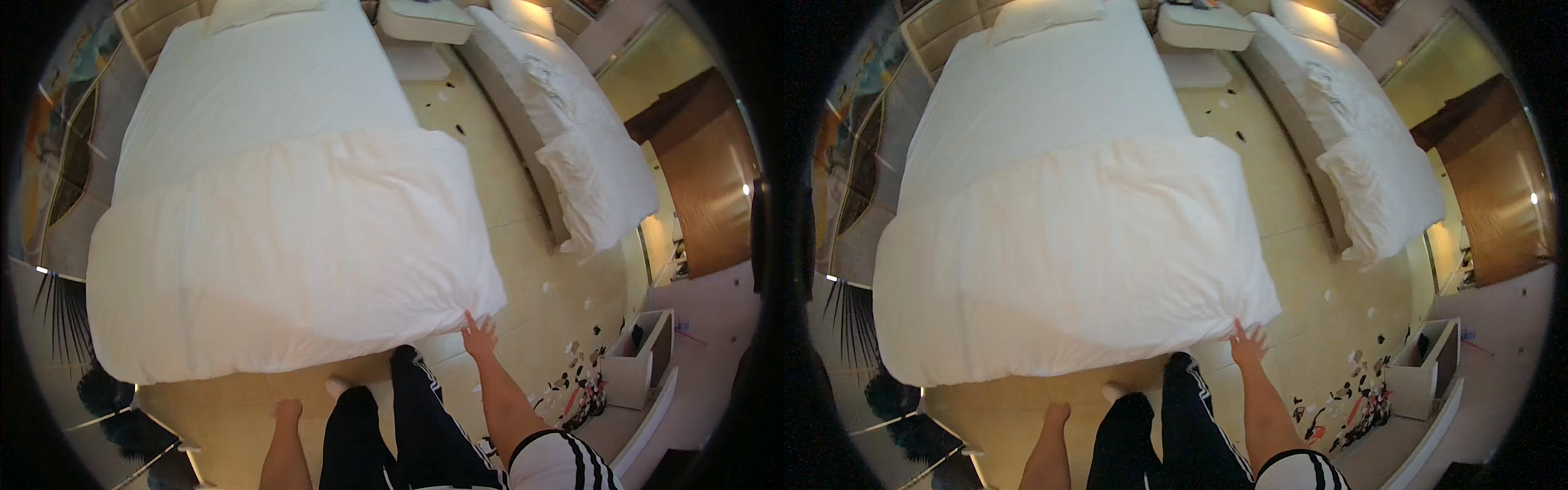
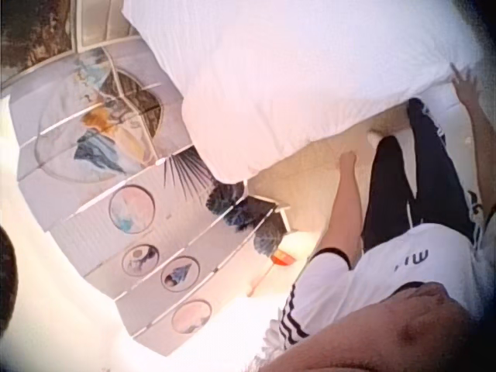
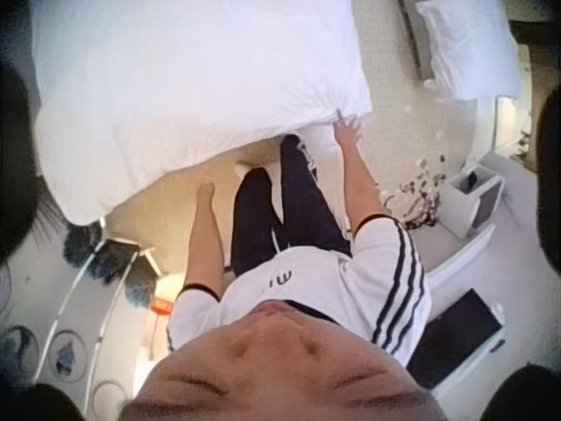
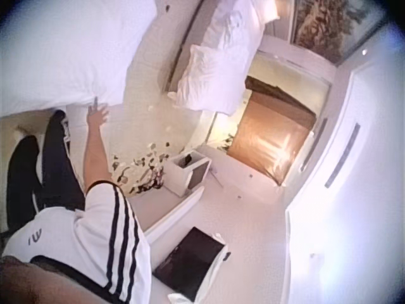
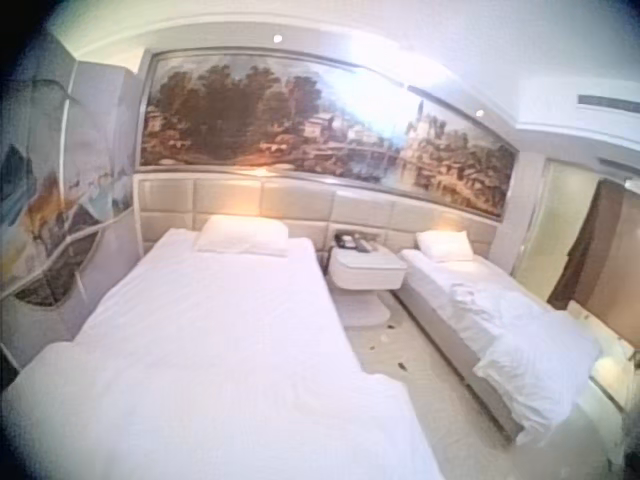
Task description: The person spreads a white duvet over a bed, repeatedly lifts and repositions it to smooth the surface, and adjusts the edges. The person handles the duvet and pillows by hand without using tools.
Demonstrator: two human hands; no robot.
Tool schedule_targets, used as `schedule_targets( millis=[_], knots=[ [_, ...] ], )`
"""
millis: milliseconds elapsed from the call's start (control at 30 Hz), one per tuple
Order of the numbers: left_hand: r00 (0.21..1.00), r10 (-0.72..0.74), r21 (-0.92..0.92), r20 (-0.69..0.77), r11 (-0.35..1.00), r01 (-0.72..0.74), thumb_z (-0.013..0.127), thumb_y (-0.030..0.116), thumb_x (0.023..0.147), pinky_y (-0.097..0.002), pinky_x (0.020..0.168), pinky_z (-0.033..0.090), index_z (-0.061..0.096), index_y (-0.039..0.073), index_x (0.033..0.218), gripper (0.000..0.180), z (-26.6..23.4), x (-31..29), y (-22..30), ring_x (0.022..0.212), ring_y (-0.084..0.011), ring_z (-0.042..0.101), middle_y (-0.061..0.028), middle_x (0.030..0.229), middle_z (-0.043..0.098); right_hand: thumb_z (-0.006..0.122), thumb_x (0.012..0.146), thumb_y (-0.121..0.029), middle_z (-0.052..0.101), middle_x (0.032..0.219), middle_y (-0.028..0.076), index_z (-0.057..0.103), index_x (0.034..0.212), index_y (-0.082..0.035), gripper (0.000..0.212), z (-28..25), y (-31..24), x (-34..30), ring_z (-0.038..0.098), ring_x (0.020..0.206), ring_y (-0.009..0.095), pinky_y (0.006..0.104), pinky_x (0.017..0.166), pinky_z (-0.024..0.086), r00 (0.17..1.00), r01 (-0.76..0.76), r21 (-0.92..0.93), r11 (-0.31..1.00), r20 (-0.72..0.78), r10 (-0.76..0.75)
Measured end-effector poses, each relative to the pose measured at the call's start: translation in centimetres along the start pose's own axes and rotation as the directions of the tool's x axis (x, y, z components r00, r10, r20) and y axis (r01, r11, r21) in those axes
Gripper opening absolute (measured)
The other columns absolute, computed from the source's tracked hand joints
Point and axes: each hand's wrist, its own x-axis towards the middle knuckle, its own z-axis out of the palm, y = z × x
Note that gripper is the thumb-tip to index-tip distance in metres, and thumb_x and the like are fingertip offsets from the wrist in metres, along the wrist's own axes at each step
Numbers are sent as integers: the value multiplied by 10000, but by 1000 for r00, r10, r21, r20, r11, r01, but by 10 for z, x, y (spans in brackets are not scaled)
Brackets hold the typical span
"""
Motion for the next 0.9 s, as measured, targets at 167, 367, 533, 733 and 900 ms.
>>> schedule_targets(
  millis=[167, 367, 533, 733, 900],
  knots=[
    [996, 88, -809, -30, 583, -76, 619, 416, 828, -424, 875, 441, 454, -25, 1265, 642, 63, -22, 72, 1025, -305, 549, -174, 1188, 547, 554, 777, -633, 285, 1354, 262, 135, 1434, -184, 899, 25, 90, 65, 392, 1173, 433, 536, 956, 360, 845, -452, 889, -71, 452, 286],
    [966, 256, -896, 28, -422, 138, 612, 446, 837, -448, 1021, 318, 376, 68, 1318, 655, 90, 0, 265, 1188, -273, 402, -114, 1284, 430, 630, 822, -432, 461, 1256, 173, 404, 1306, -71, 645, 56, 105, 185, 470, 1132, 325, 505, 942, 395, 894, -392, 566, -725, 421, -155],
    [992, 112, -675, -66, -737, 38, 551, 466, 865, -454, 1017, 342, 383, 91, 1315, 609, 103, 13, 385, 1173, -281, 423, -78, 1283, 453, 650, 843, -209, 514, 1225, 157, 427, 1266, -5, 520, -11, 116, 234, 513, 1111, 307, 483, 910, 456, 934, -329, 691, -644, 338, -114],
    [993, -6, -628, -121, -774, -82, 571, 449, 856, -463, 1033, 340, 350, 68, 1333, 649, 112, 12, 431, 1220, -300, 390, -89, 1341, 416, 615, 868, -183, 534, 1203, 141, 440, 1243, 22, 462, -4, 156, 222, 547, 1068, 304, 455, 887, 493, 931, -91, 722, -685, 306, 199],
    [901, -430, -819, -60, -495, -291, 642, 427, 824, -402, 832, 480, 500, -56, 1170, 610, 104, 4, 440, 978, -264, 545, -132, 1127, 561, 544, 911, -238, 511, 1225, 140, 402, 1280, 9, 466, 44, 127, 281, 531, 1076, 296, 469, 891, 474, 809, -451, 733, -509, 577, 114]
  ],
)
